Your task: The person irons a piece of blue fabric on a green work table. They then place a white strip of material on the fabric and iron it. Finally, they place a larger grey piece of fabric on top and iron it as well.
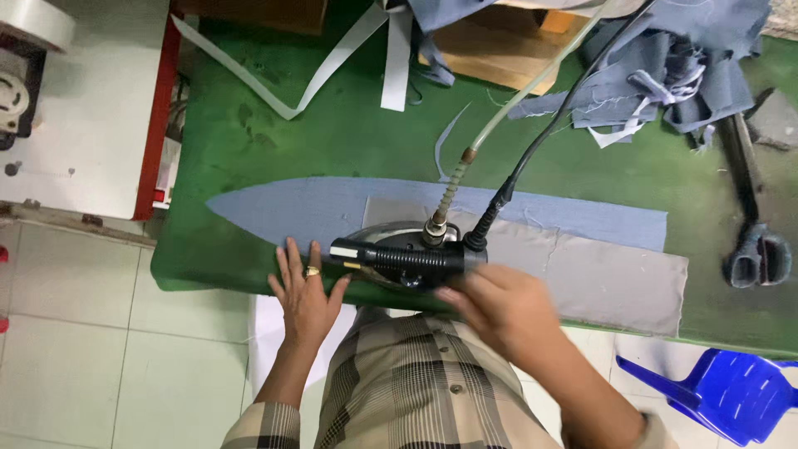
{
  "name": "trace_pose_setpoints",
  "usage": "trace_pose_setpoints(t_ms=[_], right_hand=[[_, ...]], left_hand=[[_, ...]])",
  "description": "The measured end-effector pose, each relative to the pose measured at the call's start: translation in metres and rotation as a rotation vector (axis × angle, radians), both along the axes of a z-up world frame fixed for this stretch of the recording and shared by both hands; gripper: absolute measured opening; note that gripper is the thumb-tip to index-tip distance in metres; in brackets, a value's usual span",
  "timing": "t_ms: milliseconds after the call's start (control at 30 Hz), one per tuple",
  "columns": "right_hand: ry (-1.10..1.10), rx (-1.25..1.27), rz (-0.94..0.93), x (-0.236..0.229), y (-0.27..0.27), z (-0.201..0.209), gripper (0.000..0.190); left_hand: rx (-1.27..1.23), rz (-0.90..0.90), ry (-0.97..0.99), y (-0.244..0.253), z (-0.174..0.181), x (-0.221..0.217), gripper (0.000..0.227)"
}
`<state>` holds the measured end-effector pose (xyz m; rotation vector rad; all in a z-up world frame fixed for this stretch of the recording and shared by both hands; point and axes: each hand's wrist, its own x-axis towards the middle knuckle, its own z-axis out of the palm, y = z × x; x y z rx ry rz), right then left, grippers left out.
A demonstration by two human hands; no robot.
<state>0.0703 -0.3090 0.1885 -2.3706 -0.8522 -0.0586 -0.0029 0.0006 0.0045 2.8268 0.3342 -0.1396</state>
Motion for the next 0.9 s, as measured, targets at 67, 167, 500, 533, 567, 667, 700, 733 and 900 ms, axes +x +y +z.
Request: trace_pose_setpoints(t_ms=[67, 167, 500, 533, 567, 667, 700, 733, 900], right_hand=[[-0.112, -0.042, 0.056, 0.017, 0.042, -0.009, 0.021], [-0.174, -0.185, 0.122, 0.031, 0.082, -0.057, 0.05], [0.572, -0.54, 0.132, 0.067, 0.095, -0.03, 0.056], [0.571, -0.541, 0.133, 0.065, 0.089, -0.03, 0.056], [0.574, -0.585, 0.12, 0.064, 0.083, -0.029, 0.055], [0.574, -0.657, 0.108, 0.061, 0.067, -0.028, 0.052], [0.571, -0.683, 0.108, 0.06, 0.061, -0.027, 0.05], [0.57, -0.685, 0.107, 0.058, 0.055, -0.029, 0.05], [0.541, -0.673, 0.084, 0.053, 0.038, -0.039, 0.043]], left_hand=[[-0.033, -0.006, -0.092, -0.003, 0.015, -0.002, 0.077], [-0.092, -0.017, -0.263, -0.007, 0.019, -0.007, 0.066], [-0.3, -0.145, -0.267, -0.026, 0.008, -0.013, 0.073], [-0.3, -0.143, -0.268, -0.029, 0.007, -0.012, 0.073], [-0.298, -0.175, -0.259, -0.033, 0.005, -0.011, 0.073], [-0.243, -0.252, -0.224, -0.043, -0.001, -0.008, 0.077], [-0.189, -0.3, -0.197, -0.047, -0.003, -0.007, 0.08], [-0.191, -0.3, -0.199, -0.05, -0.005, -0.009, 0.08], [0.026, -0.352, -0.141, -0.056, -0.016, -0.017, 0.081]])
